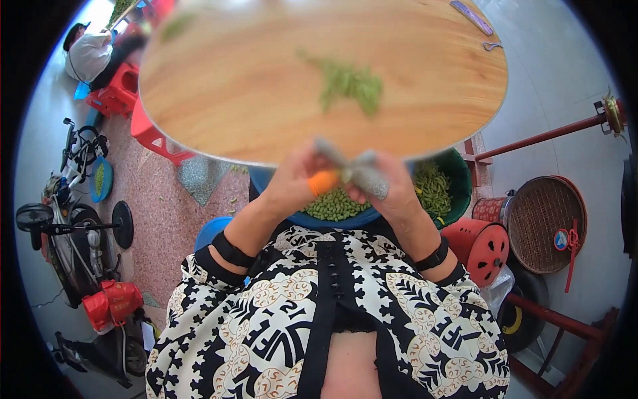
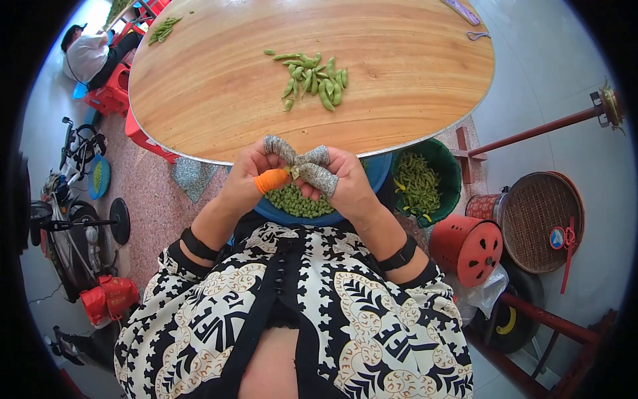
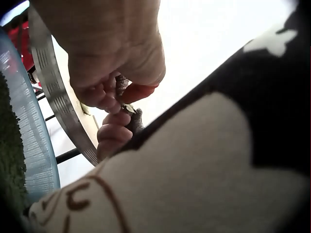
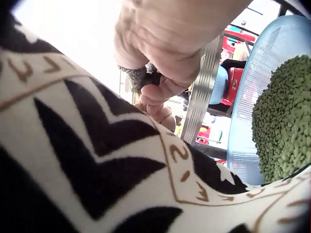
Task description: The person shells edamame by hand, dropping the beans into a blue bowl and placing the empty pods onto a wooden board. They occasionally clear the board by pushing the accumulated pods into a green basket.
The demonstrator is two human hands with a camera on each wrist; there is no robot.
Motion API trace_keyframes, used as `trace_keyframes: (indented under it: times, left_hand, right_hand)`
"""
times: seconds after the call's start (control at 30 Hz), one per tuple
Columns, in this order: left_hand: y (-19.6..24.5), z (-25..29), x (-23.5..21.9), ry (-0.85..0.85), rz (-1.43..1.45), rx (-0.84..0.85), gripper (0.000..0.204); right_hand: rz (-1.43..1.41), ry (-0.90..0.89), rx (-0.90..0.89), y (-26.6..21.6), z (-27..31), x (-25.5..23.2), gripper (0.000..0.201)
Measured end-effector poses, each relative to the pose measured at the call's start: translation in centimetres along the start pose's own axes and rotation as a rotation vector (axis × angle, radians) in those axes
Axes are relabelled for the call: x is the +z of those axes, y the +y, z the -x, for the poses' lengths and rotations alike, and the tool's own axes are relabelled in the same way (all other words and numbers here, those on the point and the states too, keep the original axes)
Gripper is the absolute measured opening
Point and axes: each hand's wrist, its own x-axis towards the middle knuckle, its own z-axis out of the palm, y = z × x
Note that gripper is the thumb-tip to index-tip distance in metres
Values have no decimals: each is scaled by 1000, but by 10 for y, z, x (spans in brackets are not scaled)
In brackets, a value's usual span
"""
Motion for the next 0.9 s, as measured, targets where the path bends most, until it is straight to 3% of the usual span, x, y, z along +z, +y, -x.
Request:
trace_keyframes:
  times: [0.13,0.27,0.43,0.53,0.63,0.9]
  left_hand:
    - [-5,2,-10,90,8,-184,20]
    - [-7,3,-9,188,-2,-235,15]
    - [-6,2,-9,211,-21,-187,13]
    - [-6,2,-8,175,-44,-134,14]
    - [-6,1,-4,246,-24,-122,15]
    - [-6,4,-2,227,-102,0,14]
  right_hand:
    - [87,32,-57,-1,2,1,10]
    - [237,57,-78,0,5,1,10]
    - [328,162,-172,-3,7,11,18]
    - [452,135,-243,2,6,11,21]
    - [432,137,-221,2,5,10,21]
    - [322,140,-233,-2,4,13,20]
